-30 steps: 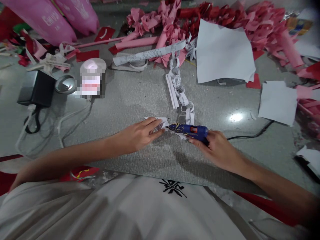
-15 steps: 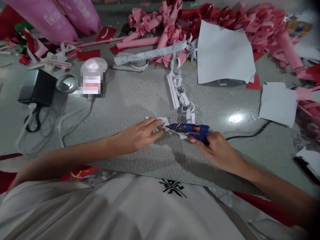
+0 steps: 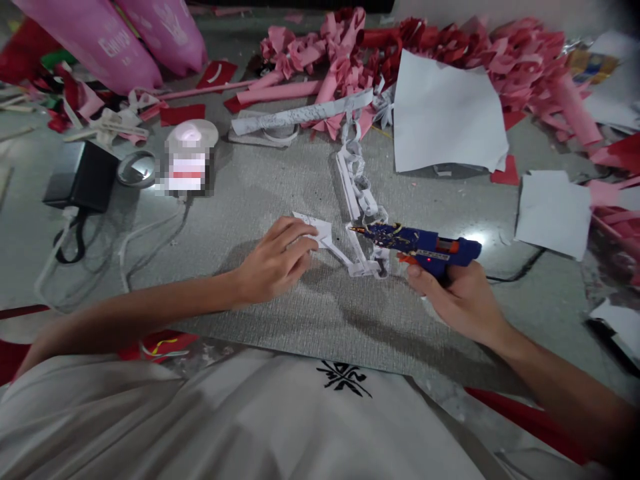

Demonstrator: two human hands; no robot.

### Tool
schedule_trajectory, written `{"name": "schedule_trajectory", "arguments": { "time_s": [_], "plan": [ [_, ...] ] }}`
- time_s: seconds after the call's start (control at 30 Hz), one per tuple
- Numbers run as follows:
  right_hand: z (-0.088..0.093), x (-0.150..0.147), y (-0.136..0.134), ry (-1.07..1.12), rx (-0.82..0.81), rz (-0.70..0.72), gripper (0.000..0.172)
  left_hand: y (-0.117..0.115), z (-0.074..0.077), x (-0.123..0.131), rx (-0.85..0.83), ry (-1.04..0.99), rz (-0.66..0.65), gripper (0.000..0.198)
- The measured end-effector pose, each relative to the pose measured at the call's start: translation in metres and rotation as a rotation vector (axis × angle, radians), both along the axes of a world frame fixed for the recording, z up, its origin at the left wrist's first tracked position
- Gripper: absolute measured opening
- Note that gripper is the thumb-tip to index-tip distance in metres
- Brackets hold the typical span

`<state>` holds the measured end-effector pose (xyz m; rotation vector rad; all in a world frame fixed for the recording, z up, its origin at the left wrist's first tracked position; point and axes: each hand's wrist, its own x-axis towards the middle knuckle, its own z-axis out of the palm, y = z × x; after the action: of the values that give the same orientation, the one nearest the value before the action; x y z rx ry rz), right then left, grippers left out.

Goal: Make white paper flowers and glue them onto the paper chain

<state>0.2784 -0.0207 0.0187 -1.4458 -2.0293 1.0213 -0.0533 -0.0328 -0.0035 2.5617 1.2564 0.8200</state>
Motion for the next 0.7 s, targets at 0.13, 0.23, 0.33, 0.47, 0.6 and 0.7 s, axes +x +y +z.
{"name": "schedule_trajectory", "arguments": {
  "time_s": [0.13, 0.23, 0.33, 0.47, 0.6, 0.7],
  "plan": [
    [-0.004, 0.002, -0.003, 0.065, -0.016, 0.014, 0.034, -0.004, 0.022, 0.023, -0.517, -0.327, 0.16, 0.04],
    [-0.004, 0.002, -0.005, 0.091, -0.01, 0.019, 0.033, -0.003, 0.027, 0.043, -0.821, -0.564, 0.158, 0.056],
    [-0.002, 0.001, -0.006, 0.069, 0.0, 0.035, 0.034, 0.003, 0.023, 0.06, -0.971, -0.684, 0.08, 0.04],
    [0.0, 0.0, -0.008, 0.084, 0.045, 0.006, 0.032, 0.008, 0.013, 0.068, -1.052, -0.814, 0.062, 0.042],
    [-0.003, 0.001, -0.004, 0.265, 0.009, -0.075, 0.033, 0.008, -0.001, 0.064, -1.124, -0.92, 0.077, 0.04],
    [-0.008, 0.004, 0.001, 0.285, -0.041, -0.003, 0.035, 0.006, -0.009, 0.059, -1.124, -0.906, 0.079, 0.044]
  ]
}}
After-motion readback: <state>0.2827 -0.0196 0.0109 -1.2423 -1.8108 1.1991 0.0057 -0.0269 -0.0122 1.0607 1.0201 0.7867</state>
